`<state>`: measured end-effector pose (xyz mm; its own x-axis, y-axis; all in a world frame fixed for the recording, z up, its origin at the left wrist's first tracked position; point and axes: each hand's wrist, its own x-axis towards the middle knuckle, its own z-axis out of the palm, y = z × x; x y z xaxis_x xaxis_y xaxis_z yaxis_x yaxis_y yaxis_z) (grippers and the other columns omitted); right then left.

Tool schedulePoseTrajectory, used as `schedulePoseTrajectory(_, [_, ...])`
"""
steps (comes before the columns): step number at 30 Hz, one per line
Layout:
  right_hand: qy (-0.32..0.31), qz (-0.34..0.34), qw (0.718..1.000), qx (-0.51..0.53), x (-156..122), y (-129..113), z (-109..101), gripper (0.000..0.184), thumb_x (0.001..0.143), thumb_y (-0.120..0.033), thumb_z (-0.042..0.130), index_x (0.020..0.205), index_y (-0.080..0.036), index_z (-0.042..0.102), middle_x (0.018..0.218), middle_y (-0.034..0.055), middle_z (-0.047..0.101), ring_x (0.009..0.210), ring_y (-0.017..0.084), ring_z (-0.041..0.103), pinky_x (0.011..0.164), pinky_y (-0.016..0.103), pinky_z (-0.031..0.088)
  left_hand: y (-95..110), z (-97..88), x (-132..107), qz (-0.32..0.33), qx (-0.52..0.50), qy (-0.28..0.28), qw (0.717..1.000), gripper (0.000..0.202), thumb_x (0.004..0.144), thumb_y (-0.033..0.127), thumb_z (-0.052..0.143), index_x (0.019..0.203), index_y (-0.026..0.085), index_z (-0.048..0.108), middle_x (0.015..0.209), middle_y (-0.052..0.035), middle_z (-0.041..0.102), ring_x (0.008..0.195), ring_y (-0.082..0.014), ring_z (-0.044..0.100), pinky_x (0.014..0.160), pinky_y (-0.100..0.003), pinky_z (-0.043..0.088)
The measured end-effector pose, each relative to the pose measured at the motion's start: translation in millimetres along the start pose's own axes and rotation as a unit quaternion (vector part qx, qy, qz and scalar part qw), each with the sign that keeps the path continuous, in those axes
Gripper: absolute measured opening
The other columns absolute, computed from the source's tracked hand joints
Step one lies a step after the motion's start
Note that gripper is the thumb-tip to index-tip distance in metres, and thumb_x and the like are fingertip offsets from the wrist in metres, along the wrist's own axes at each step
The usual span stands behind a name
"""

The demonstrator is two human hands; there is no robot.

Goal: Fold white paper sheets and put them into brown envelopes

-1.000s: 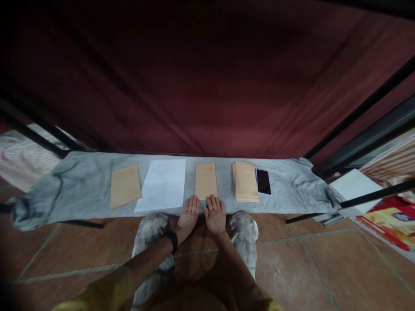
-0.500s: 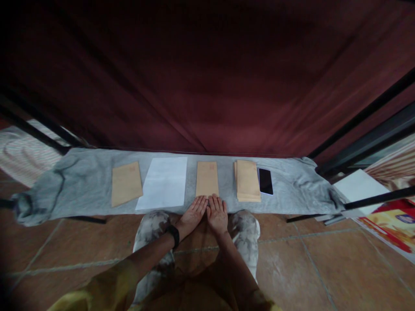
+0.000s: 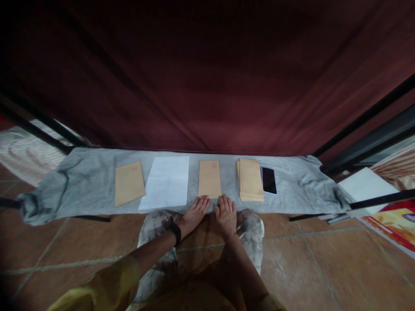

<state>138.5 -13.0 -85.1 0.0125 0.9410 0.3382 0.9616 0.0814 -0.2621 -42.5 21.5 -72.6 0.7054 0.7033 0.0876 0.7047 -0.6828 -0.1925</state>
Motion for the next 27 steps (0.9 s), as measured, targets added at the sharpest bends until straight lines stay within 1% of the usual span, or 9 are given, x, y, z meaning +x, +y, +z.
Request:
schedulePoseTrajectory(4, [0.007, -0.040, 0.999, 0.032, 10.9, -10.7, -0.7, 0.050, 0.105, -0.034, 0.032, 0.147, -0.010, 0.047, 0.152, 0.0172, 0.046, 0.144, 0.027, 0.038, 0.116, 0.051, 0.031, -0.1, 1.2, 1.4, 0.001, -0.008, -0.002, 1.000, 0.065, 0.086, 0.008, 0.035, 0.150, 0.015, 0.042, 0.153, -0.0142, 0.046, 0.145, -0.0245, 0.038, 0.121, -0.052, 0.031])
schedulePoseTrajectory(7, [-0.026, -0.069, 0.996, 0.055, 19.8, -21.3, 2.3, 0.048, 0.105, -0.034, 0.033, 0.147, -0.015, 0.048, 0.152, 0.0126, 0.048, 0.144, 0.024, 0.039, 0.118, 0.047, 0.031, -3.0, 3.3, 2.3, 0.008, -0.021, 0.003, 1.000, 0.066, 0.085, 0.010, 0.037, 0.150, 0.013, 0.041, 0.152, -0.0170, 0.047, 0.144, -0.0261, 0.040, 0.120, -0.053, 0.031])
schedulePoseTrajectory(10, [-0.059, -0.069, 0.994, 0.064, 22.7, -26.6, 7.9, 0.046, 0.106, -0.035, 0.035, 0.145, -0.019, 0.051, 0.149, 0.0093, 0.052, 0.142, 0.022, 0.043, 0.119, 0.044, 0.027, -6.7, 3.4, 2.5, 0.013, -0.052, -0.009, 0.999, 0.065, 0.085, 0.012, 0.039, 0.150, 0.010, 0.040, 0.153, -0.0187, 0.046, 0.143, -0.0263, 0.041, 0.120, -0.053, 0.030])
schedulePoseTrajectory(14, [-0.058, -0.051, 0.995, 0.058, 18.3, -22.3, 13.3, 0.046, 0.105, -0.035, 0.037, 0.147, -0.020, 0.049, 0.150, 0.0083, 0.050, 0.142, 0.022, 0.042, 0.120, 0.044, 0.025, -8.7, -3.2, 3.0, -0.014, -0.106, -0.050, 0.993, 0.073, 0.083, 0.015, 0.046, 0.153, 0.005, 0.031, 0.157, -0.0212, 0.039, 0.147, -0.0277, 0.032, 0.121, -0.048, 0.024])
schedulePoseTrajectory(17, [-0.049, -0.046, 0.996, 0.053, 14.3, -15.3, 13.2, 0.047, 0.105, -0.035, 0.037, 0.147, -0.020, 0.048, 0.151, 0.0085, 0.050, 0.142, 0.023, 0.042, 0.120, 0.044, 0.025, -8.7, -10.6, 5.1, -0.036, -0.121, -0.068, 0.990, 0.078, 0.082, 0.021, 0.053, 0.154, 0.004, 0.027, 0.157, -0.0205, 0.038, 0.147, -0.0289, 0.030, 0.121, -0.045, 0.023])
schedulePoseTrajectory(20, [-0.039, -0.038, 0.997, 0.045, 11.7, -9.7, 11.0, 0.048, 0.104, -0.034, 0.038, 0.148, -0.019, 0.047, 0.151, 0.0095, 0.049, 0.142, 0.024, 0.042, 0.119, 0.045, 0.026, -8.5, -15.1, 8.9, -0.050, -0.116, -0.067, 0.990, 0.077, 0.084, 0.027, 0.057, 0.153, 0.005, 0.030, 0.153, -0.0202, 0.044, 0.144, -0.0299, 0.034, 0.119, -0.044, 0.025])
schedulePoseTrajectory(23, [-0.033, -0.024, 0.998, 0.037, 9.8, -7.1, 9.1, 0.049, 0.104, -0.033, 0.038, 0.149, -0.018, 0.045, 0.152, 0.0103, 0.048, 0.142, 0.026, 0.041, 0.119, 0.047, 0.025, -6.2, -16.2, 13.7, -0.068, -0.103, -0.054, 0.991, 0.078, 0.086, 0.032, 0.060, 0.153, 0.006, 0.032, 0.146, -0.0199, 0.049, 0.139, -0.0316, 0.038, 0.116, -0.046, 0.030])
schedulePoseTrajectory(25, [-0.031, -0.018, 0.999, 0.036, 9.1, -6.8, 8.4, 0.049, 0.104, -0.033, 0.039, 0.149, -0.017, 0.045, 0.152, 0.0106, 0.049, 0.142, 0.027, 0.041, 0.119, 0.047, 0.024, -2.9, -16.4, 16.8, -0.079, -0.085, -0.048, 0.992, 0.077, 0.085, 0.030, 0.060, 0.153, 0.007, 0.032, 0.142, -0.0198, 0.052, 0.134, -0.0330, 0.042, 0.113, -0.049, 0.032])
schedulePoseTrajectory(27, [-0.032, -0.015, 0.999, 0.035, 8.8, -7.2, 8.1, 0.049, 0.104, -0.033, 0.039, 0.149, -0.017, 0.045, 0.151, 0.0110, 0.049, 0.141, 0.027, 0.041, 0.119, 0.048, 0.024, 1.3, -16.8, 19.5, -0.087, -0.057, -0.044, 0.994, 0.073, 0.085, 0.023, 0.058, 0.152, 0.007, 0.034, 0.138, -0.0201, 0.054, 0.129, -0.0336, 0.045, 0.111, -0.050, 0.035])
